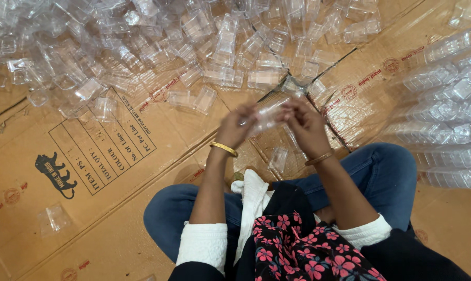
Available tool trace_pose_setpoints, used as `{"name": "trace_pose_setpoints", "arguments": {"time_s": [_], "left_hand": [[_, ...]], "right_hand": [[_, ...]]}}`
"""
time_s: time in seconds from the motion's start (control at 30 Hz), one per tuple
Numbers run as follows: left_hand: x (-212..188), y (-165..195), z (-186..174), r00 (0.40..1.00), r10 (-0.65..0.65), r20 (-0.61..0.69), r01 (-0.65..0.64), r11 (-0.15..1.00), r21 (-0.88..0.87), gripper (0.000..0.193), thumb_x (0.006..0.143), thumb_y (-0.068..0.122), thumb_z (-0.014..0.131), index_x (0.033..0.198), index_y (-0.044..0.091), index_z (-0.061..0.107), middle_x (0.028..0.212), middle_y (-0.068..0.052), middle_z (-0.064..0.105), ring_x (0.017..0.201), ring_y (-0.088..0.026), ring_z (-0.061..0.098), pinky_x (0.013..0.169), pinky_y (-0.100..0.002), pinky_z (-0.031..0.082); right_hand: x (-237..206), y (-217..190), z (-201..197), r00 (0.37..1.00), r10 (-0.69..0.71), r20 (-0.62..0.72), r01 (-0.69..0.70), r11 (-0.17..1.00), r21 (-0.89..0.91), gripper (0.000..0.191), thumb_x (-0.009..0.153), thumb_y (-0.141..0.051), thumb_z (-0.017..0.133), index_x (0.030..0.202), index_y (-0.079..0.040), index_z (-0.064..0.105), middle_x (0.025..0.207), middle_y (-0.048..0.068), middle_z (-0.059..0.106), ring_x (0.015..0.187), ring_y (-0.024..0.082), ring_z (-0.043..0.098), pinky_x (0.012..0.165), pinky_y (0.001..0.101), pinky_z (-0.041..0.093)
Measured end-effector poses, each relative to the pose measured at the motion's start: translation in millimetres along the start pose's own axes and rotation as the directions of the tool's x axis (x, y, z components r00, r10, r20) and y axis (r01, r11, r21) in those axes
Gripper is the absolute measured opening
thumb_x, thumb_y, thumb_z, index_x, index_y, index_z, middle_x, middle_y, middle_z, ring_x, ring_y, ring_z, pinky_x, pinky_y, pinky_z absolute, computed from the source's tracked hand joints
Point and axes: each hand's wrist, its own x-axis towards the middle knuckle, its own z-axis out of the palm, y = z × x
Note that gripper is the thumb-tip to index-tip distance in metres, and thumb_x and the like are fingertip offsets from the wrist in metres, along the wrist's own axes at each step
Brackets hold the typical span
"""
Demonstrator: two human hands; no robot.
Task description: The person sits on the floor surrounded by loose clear plastic boxes and stacks them one at a time into a tall vertical stack, picking each box from the pile and aligning it on top of the stack by hand.
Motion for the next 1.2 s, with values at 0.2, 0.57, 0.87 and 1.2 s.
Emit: {"name": "trace_pose_setpoints", "arguments": {"time_s": [0.2, 0.57, 0.87, 1.2], "left_hand": [[-6.6, -1.3, -10.6, 0.924, 0.083, 0.374, -0.112, 0.992, 0.058, 0.081, 0.103, 0.038, 0.069, 0.162, 0.012, 0.021, 0.162, -0.022, 0.035, 0.142, -0.035, 0.040, 0.112, -0.045, 0.038], [-3.4, -0.3, -35.7, 0.998, -0.057, -0.011, 0.051, 0.949, -0.310, 0.041, 0.108, 0.038, 0.055, 0.139, 0.012, 0.050, 0.113, -0.015, 0.061, 0.105, -0.025, 0.057, 0.094, -0.040, 0.049], [-6.0, 9.7, 9.0, 0.924, 0.046, 0.378, -0.054, 0.998, 0.011, 0.071, 0.103, 0.046, 0.055, 0.160, 0.016, 0.026, 0.157, -0.022, 0.044, 0.147, -0.032, 0.041, 0.118, -0.040, 0.033], [-8.7, 34.5, -13.4, 0.914, -0.142, 0.379, 0.362, 0.708, -0.606, 0.075, 0.098, 0.055, 0.049, 0.163, 0.022, 0.034, 0.136, -0.029, 0.054, 0.106, -0.034, 0.064, 0.087, -0.047, 0.057]], "right_hand": [[18.2, 3.3, 9.9, 0.933, -0.023, 0.360, 0.020, 1.000, 0.010, 0.031, 0.107, -0.014, 0.053, 0.134, -0.002, 0.065, 0.111, 0.012, 0.073, 0.108, 0.020, 0.068, 0.100, 0.0331, 0.055], [56.8, 87.1, 44.8, 0.925, -0.367, 0.093, 0.351, 0.739, -0.574, 0.018, 0.090, -0.005, 0.070, 0.108, -0.003, 0.069, 0.108, 0.010, 0.070, 0.098, 0.023, 0.069, 0.081, 0.0354, 0.060], [71.7, 62.9, -20.7, 0.848, 0.294, 0.440, -0.261, 0.956, -0.136, 0.016, 0.097, -0.017, 0.066, 0.106, -0.007, 0.074, 0.090, 0.004, 0.074, 0.080, 0.015, 0.068, 0.072, 0.0305, 0.058], [82.4, 50.9, -98.0, 0.916, -0.311, -0.254, 0.029, 0.683, -0.730, 0.014, 0.093, -0.002, 0.069, 0.105, -0.004, 0.074, 0.095, 0.013, 0.076, 0.091, 0.025, 0.073, 0.084, 0.0395, 0.057]]}}
